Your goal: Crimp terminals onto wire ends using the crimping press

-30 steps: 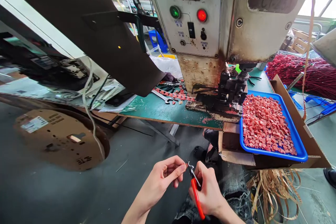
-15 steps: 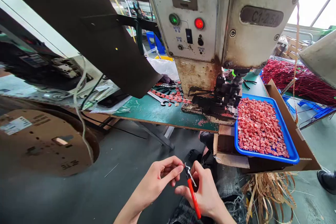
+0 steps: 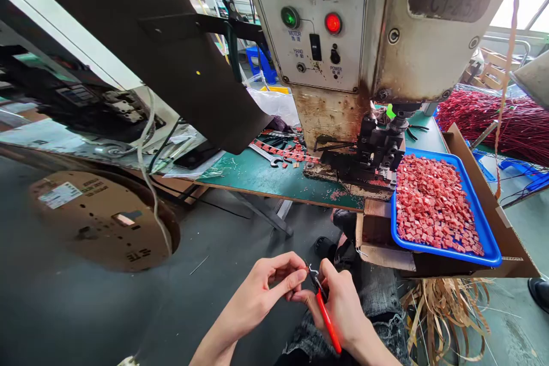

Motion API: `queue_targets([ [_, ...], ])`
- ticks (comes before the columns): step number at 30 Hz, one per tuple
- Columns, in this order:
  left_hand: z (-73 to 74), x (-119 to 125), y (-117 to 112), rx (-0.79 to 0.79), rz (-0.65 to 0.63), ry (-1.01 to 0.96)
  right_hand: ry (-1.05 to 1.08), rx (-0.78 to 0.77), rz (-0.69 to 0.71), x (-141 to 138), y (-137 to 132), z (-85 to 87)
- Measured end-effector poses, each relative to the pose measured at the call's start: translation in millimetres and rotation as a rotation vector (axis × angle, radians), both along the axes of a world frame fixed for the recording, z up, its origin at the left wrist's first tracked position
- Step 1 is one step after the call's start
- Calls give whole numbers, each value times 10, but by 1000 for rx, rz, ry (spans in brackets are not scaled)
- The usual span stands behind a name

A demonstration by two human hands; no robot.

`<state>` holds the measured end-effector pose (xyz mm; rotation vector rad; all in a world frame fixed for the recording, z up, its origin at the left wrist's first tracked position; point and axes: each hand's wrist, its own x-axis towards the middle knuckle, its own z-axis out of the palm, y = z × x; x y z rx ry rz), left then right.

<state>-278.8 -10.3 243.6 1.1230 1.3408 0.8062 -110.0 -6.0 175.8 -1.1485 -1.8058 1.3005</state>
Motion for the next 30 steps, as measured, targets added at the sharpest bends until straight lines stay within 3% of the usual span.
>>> queue_targets([
  [9,-61,-76,-41,15,130,112,25,26,-135,-79,-19,-119],
  [12,-53,-159,-75,16,197,58,-49,-49,-10,-25,62,-201],
  [16,-49,-194,-118,34,288,-50,-584,-21,204,-128,156,-337],
  [18,-58,-188,-134,40,299,-84,-755,-1,261,-249,150,-392],
  [24,-110,-228,-114,81,320,-104,-887,11,375,-578,107,-420],
  [30,-290,-491,174,271,508,149,-846,3,363,-585,220,-366],
])
